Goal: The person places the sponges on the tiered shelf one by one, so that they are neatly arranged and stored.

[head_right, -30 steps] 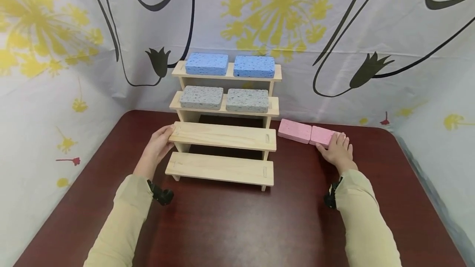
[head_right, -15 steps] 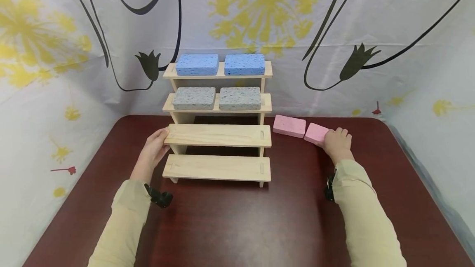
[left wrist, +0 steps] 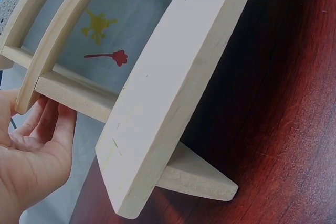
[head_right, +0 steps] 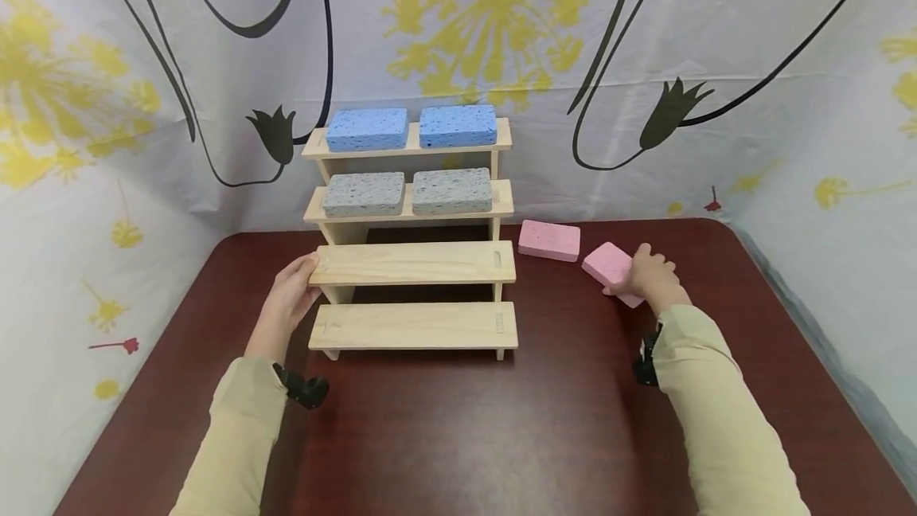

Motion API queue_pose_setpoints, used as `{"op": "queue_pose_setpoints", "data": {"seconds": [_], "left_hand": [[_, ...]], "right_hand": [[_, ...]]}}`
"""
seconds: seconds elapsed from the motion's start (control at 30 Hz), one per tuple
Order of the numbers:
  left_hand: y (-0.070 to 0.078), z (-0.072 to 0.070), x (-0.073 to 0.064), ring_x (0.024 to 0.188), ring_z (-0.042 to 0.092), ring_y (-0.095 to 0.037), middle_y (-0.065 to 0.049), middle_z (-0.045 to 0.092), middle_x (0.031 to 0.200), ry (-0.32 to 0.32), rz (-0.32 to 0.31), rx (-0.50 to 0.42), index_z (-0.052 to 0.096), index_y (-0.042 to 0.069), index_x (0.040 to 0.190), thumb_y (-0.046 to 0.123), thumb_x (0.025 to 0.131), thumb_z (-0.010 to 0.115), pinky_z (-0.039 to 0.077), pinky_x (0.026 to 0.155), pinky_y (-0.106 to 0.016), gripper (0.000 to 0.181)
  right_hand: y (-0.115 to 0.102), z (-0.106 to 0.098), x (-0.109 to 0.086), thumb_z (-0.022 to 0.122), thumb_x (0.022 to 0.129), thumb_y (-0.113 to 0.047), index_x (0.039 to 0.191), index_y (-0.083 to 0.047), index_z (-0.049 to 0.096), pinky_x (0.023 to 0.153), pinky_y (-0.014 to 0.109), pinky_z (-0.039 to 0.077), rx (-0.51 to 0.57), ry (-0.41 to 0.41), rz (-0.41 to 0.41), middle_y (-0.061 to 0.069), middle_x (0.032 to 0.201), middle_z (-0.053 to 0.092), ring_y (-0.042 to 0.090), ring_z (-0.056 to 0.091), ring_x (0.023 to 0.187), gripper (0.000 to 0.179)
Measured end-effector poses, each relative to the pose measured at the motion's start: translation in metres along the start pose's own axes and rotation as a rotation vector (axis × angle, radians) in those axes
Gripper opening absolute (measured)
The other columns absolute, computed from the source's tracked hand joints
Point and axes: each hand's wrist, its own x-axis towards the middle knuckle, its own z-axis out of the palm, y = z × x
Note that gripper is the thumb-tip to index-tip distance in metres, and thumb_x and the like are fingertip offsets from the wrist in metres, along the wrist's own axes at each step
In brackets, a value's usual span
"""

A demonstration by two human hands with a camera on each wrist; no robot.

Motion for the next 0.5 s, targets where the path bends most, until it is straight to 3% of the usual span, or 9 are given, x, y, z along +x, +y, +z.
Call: {"op": "queue_pose_setpoints", "data": {"seconds": [0.1,0.23,0.4,0.5], "left_hand": [[-0.001,-0.001,-0.001,0.134,0.033,-0.023,-0.015,0.029,0.147,0.0,-0.003,-0.001,0.028,0.006,0.143,0.028,0.099,0.037,0.029,0.112,-0.034,0.05],[-0.001,-0.002,-0.002,0.134,0.032,-0.023,-0.014,0.029,0.147,0.0,0.001,0.008,0.028,0.007,0.143,0.029,0.099,0.036,0.029,0.112,-0.034,0.05],[0.0,-0.002,0.0,0.134,0.033,-0.021,-0.013,0.029,0.147,-0.003,-0.007,0.013,0.028,0.008,0.143,0.029,0.099,0.037,0.029,0.112,-0.033,0.049],[0.0,-0.001,0.001,0.133,0.034,-0.021,-0.012,0.031,0.146,0.004,-0.01,0.003,0.03,0.008,0.142,0.028,0.099,0.037,0.03,0.112,-0.032,0.048]], "right_hand": [[0.001,-0.002,-0.002,0.075,0.068,-0.043,0.118,0.021,0.019,0.08,0.057,0.042,0.029,-0.091,0.039,0.042,0.104,0.036,0.054,0.038,0.095,0.099],[0.002,-0.005,-0.003,0.072,0.068,-0.052,0.117,0.022,0.023,0.07,0.041,0.048,0.013,-0.207,0.068,0.036,0.103,0.038,0.043,0.04,0.092,0.102],[0.002,-0.013,-0.005,0.073,0.065,-0.054,0.106,0.02,0.032,0.064,0.032,0.045,0.017,-0.209,-0.026,0.028,0.093,0.043,0.034,0.044,0.083,0.094],[-0.001,-0.017,-0.007,0.075,0.066,-0.05,0.097,0.014,0.039,0.058,0.026,0.044,0.106,-0.197,-0.1,0.016,0.08,0.047,0.023,0.048,0.072,0.079]]}}
